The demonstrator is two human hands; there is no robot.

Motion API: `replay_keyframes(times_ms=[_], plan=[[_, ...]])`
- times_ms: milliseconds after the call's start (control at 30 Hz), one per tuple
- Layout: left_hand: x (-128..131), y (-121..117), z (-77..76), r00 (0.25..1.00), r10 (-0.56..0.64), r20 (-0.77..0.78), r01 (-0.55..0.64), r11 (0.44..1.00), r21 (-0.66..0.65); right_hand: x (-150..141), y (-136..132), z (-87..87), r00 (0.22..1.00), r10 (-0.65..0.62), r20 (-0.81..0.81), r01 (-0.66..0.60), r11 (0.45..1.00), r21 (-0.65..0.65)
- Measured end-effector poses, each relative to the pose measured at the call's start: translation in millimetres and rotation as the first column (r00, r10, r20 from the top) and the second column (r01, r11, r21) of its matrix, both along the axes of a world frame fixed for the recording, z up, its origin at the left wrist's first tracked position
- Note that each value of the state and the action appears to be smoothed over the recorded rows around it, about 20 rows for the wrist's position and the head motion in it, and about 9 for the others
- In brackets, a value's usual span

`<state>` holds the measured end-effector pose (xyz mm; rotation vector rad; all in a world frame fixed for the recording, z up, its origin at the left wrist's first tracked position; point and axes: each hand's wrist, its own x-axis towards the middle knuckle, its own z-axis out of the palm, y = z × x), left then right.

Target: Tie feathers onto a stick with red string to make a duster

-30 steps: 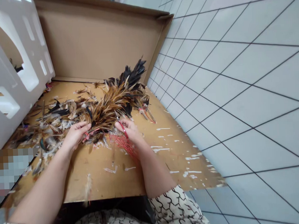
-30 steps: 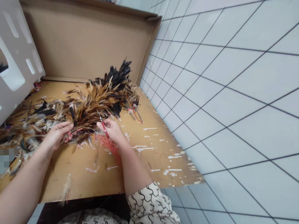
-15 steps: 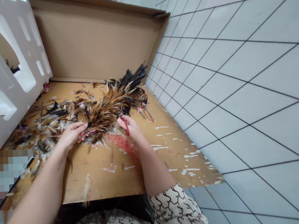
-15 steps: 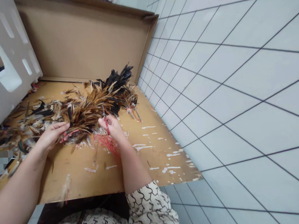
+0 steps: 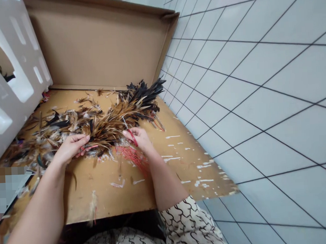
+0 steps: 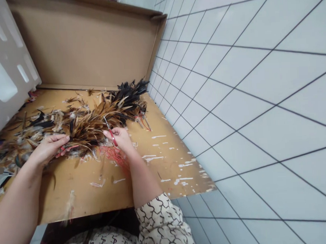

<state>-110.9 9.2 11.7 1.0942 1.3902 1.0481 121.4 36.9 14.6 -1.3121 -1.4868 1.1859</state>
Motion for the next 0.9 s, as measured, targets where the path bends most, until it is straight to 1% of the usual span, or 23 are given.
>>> replay_keyframes(times_ms=[100, 167, 300, 367, 467, 533, 600, 667, 767, 833, 900], plan=[[-3.0, -0.8, 1.6, 1.000, 0.011, -0.009, -0.011, 1.000, -0.008, 3.4, 2.5, 0.4, 0.999, -0.025, -0.048, 0.027, 0.999, 0.032], [-4.6, -1.5, 3.0, 0.999, 0.023, -0.025, -0.023, 1.000, -0.019, 5.8, 3.5, 1.0, 0.998, -0.015, -0.061, 0.018, 0.999, 0.041], [-5.8, -3.5, 7.4, 0.996, 0.047, -0.079, -0.050, 0.998, -0.031, 8.2, 4.8, -0.4, 1.000, 0.026, -0.012, -0.025, 0.998, 0.051], [-6.0, -4.5, 9.5, 0.994, 0.011, -0.106, -0.014, 1.000, -0.025, 8.1, 6.3, -3.8, 1.000, 0.011, -0.025, -0.011, 0.999, 0.035], [-6.4, -5.6, 11.3, 0.991, -0.056, -0.125, 0.054, 0.998, -0.020, 7.3, 8.5, -9.7, 0.997, -0.010, -0.072, 0.008, 1.000, -0.030], [-6.6, -5.9, 11.7, 0.990, -0.072, -0.124, 0.070, 0.997, -0.018, 6.8, 8.9, -11.3, 0.995, 0.019, -0.100, -0.025, 0.998, -0.059], [-7.1, -6.1, 11.7, 0.990, -0.068, -0.121, 0.066, 0.998, -0.020, 6.7, 8.7, -10.3, 0.988, 0.039, -0.147, -0.047, 0.997, -0.055], [-8.0, -6.2, 11.3, 0.991, -0.051, -0.122, 0.048, 0.998, -0.028, 7.7, 8.9, -7.6, 0.975, 0.003, -0.224, -0.009, 1.000, -0.027], [-9.8, -6.7, 11.2, 0.992, 0.001, -0.128, -0.006, 0.999, -0.035, 11.2, 10.8, -3.5, 0.939, -0.100, -0.328, 0.103, 0.995, -0.008], [-10.6, -7.3, 12.2, 0.992, 0.022, -0.124, -0.027, 0.999, -0.040, 14.0, 12.3, -2.4, 0.933, -0.134, -0.335, 0.132, 0.991, -0.031], [-11.0, -8.1, 14.3, 0.993, 0.022, -0.113, -0.027, 0.999, -0.042, 16.0, 13.2, -2.9, 0.942, -0.133, -0.307, 0.122, 0.991, -0.057]])
